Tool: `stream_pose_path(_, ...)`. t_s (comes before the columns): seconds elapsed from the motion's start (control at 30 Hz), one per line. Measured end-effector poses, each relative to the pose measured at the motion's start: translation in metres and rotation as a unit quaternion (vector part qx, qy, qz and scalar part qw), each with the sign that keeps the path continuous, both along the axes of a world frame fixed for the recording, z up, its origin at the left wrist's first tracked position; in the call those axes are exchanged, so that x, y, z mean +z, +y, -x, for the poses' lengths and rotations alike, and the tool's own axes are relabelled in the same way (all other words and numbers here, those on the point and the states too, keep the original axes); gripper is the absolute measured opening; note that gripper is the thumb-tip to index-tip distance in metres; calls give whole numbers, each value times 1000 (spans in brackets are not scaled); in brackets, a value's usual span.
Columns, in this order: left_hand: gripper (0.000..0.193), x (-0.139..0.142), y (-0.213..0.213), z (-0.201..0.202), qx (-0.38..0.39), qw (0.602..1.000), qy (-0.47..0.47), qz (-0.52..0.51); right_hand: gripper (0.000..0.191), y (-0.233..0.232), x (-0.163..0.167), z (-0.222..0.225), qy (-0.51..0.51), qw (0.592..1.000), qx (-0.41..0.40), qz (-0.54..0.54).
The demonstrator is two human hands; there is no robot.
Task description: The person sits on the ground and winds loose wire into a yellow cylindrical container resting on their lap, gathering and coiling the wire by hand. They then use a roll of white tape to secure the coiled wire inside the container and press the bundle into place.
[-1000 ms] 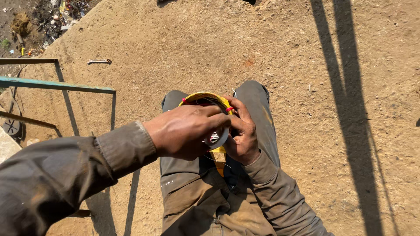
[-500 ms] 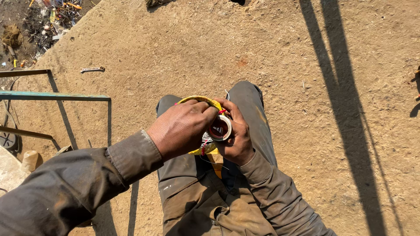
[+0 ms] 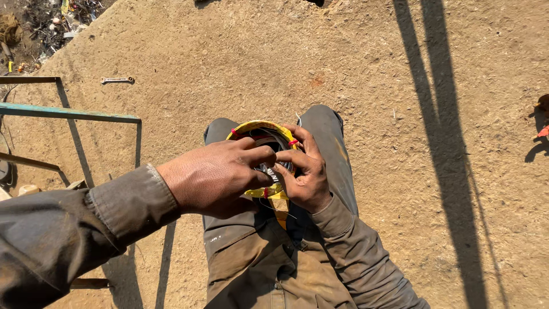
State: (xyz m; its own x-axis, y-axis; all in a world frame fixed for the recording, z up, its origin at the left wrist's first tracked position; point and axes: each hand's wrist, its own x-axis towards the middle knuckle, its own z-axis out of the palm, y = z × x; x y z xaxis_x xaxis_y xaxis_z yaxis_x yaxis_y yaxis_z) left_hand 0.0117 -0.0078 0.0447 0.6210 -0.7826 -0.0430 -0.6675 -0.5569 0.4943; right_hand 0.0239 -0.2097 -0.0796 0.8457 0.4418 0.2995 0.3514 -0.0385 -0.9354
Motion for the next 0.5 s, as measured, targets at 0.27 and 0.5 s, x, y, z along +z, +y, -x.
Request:
stream_pose_path(0.27, 31, -26, -23, -14, 228, 970, -8, -88, 29, -1, -10, 4, 54, 997, 27, -42)
stream_pose_path(0.5, 55, -5, -49, -19, 208, 960, 127, -139, 32, 0, -20, 1, 120, 982, 45, -136)
